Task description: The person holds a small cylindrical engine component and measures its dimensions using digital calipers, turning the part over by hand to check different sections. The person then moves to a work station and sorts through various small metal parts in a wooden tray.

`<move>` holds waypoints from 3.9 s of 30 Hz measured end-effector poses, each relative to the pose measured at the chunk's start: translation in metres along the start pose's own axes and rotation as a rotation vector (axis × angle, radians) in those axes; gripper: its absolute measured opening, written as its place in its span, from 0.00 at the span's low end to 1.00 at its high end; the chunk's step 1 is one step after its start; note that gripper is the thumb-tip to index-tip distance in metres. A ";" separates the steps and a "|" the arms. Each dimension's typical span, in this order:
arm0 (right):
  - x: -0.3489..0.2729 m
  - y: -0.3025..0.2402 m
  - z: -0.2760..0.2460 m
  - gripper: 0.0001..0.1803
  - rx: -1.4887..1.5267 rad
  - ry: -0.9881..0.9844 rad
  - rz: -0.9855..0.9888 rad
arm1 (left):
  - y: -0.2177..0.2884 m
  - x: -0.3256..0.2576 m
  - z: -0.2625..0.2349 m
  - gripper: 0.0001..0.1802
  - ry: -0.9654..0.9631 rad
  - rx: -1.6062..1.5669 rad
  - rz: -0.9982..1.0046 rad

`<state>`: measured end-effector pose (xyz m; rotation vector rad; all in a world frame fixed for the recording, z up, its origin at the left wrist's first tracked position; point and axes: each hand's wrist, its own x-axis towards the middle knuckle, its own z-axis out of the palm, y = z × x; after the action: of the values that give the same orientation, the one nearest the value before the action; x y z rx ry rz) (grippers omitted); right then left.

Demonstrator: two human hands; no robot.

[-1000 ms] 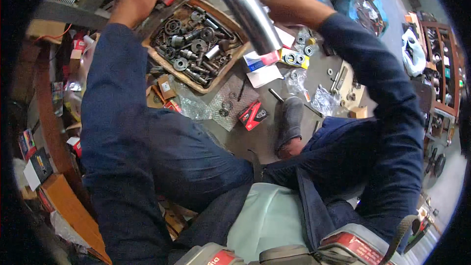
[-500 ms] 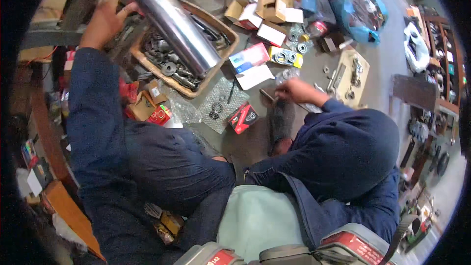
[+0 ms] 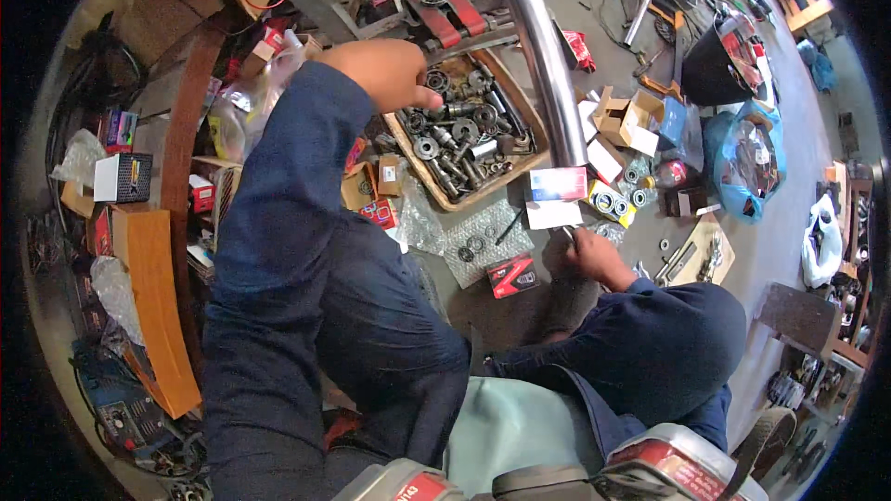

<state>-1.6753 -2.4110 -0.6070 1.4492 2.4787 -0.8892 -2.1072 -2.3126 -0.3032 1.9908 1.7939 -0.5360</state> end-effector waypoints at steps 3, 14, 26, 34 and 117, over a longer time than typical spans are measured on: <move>0.003 0.028 0.003 0.14 -0.023 -0.173 -0.033 | -0.006 0.010 0.008 0.27 0.065 -0.022 0.076; -0.012 0.044 0.002 0.15 -0.070 0.065 -0.084 | -0.020 0.018 0.023 0.20 -0.068 0.049 0.106; -0.062 0.001 0.074 0.28 0.107 0.392 -0.082 | -0.078 0.170 0.237 0.14 0.239 -0.034 -0.055; -0.064 0.001 0.070 0.29 0.193 0.473 -0.018 | -0.070 0.166 0.231 0.11 0.286 -0.509 -0.185; -0.054 -0.007 0.055 0.25 0.111 0.337 -0.006 | -0.050 0.222 0.286 0.06 0.728 -0.841 -0.139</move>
<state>-1.6622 -2.4847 -0.6270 1.7596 2.7057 -0.8574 -2.1389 -2.2750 -0.6655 1.5119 2.0389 0.9031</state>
